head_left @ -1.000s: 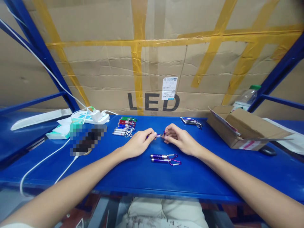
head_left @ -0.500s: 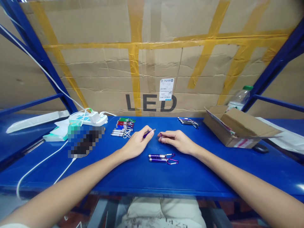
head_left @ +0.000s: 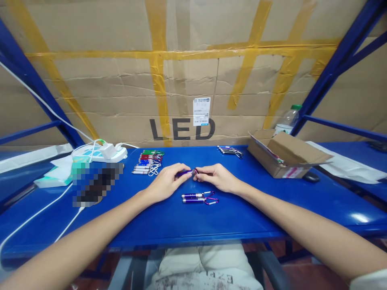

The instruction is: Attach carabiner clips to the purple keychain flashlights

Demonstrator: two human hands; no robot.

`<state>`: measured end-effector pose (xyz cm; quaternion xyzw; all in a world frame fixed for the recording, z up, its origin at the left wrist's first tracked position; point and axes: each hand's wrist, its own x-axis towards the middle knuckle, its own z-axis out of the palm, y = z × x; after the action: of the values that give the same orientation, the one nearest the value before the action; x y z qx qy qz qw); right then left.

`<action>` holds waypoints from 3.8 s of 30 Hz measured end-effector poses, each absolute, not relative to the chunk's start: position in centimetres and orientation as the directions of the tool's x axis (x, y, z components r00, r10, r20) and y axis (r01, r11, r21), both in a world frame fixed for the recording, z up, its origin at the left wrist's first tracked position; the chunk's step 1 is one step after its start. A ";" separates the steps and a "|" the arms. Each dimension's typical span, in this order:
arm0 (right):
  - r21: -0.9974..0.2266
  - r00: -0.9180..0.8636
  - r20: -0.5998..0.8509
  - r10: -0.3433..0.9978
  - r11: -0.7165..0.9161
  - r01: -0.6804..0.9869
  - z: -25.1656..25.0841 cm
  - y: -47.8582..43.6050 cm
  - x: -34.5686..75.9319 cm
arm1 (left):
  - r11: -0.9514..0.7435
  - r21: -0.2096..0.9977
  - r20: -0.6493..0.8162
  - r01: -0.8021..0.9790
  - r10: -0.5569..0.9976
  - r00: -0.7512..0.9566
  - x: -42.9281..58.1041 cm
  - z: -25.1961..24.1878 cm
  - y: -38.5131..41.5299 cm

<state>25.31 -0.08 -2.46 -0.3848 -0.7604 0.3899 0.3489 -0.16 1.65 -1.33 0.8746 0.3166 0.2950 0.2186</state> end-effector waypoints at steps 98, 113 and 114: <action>-0.376 -0.507 0.088 0.857 0.500 0.780 0.3 -0.6 27.5 | -0.753 0.396 0.121 0.525 0.610 0.783 -0.2 1.2 -1.5; -0.313 -0.371 0.173 0.912 0.408 0.857 -0.2 0.6 28.4 | -0.767 0.439 0.209 0.468 0.594 0.777 -0.5 0.3 -0.1; -0.314 -0.354 0.178 0.918 0.394 0.863 -0.2 0.7 28.4 | -0.766 0.440 0.212 0.469 0.596 0.774 -0.5 0.3 0.0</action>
<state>28.41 0.70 -0.19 -0.5440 -0.8187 0.0830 0.1640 -0.49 0.00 0.30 0.9237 0.2883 0.1723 0.1842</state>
